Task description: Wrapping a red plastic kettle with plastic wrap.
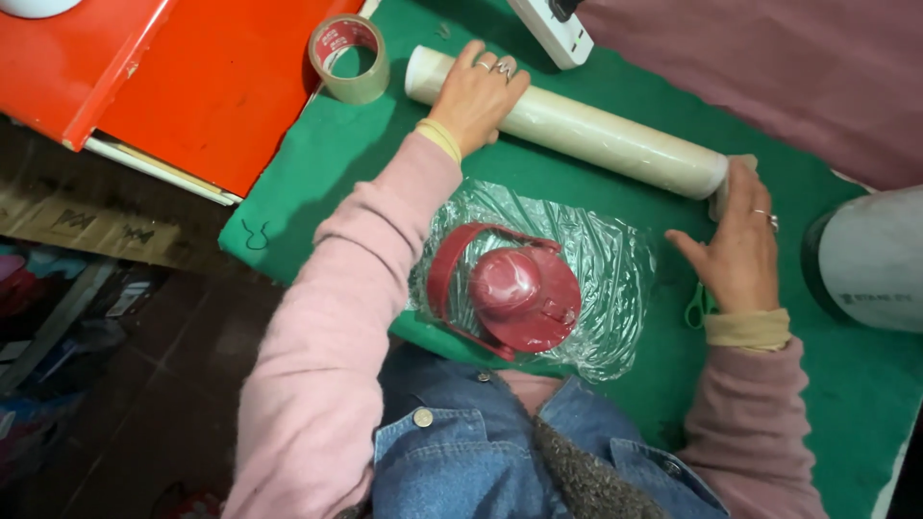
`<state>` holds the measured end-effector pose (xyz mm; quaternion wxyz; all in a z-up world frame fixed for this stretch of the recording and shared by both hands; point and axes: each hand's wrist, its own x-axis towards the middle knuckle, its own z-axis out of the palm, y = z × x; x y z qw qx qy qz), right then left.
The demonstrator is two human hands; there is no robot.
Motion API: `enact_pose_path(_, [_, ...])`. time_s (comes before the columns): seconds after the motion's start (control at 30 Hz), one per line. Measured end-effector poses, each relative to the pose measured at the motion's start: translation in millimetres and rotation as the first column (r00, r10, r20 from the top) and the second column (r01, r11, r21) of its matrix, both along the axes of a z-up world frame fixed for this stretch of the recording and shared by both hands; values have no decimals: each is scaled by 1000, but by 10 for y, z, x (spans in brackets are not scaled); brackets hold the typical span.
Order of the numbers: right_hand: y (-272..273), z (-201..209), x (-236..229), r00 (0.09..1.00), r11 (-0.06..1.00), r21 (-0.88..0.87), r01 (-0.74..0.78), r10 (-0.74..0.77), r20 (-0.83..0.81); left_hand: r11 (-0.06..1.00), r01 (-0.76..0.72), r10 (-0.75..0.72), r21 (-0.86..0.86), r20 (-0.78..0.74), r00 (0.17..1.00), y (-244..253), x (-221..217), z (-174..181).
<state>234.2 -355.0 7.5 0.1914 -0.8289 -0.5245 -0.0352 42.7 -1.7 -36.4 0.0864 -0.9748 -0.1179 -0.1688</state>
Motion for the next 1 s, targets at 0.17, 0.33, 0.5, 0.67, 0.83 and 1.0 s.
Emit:
enact_pose_path(0.17, [86, 1, -100, 1000, 1000, -16, -1, 1, -26, 990, -55, 55, 128, 11, 998, 333, 5, -29])
enact_pose_path(0.33, [34, -7, -181, 999, 1000, -8, -29, 29, -35, 972, -142, 136, 185, 47, 990, 766, 93, -480])
enact_pose_path(0.5, [-39, 37, -246, 990, 994, 21, -103, 104, -96, 966, -134, 74, 222, 261, 962, 384, -210, 100])
enact_pose_path(0.67, [-18, 122, -331, 976, 989, 29, -145, 148, -162, 999, 33, -26, -27, 233, 972, -23, -764, 446])
enact_pose_path(0.83, [261, 121, -455, 938, 960, 2, -281, 275, -213, 934, 120, -77, -337, 141, 987, -358, -995, 271])
enact_pose_path(1.0, [704, -79, -452, 869, 895, -7, -447, 432, -242, 894, 118, -83, -432, 98, 992, -533, -926, 93])
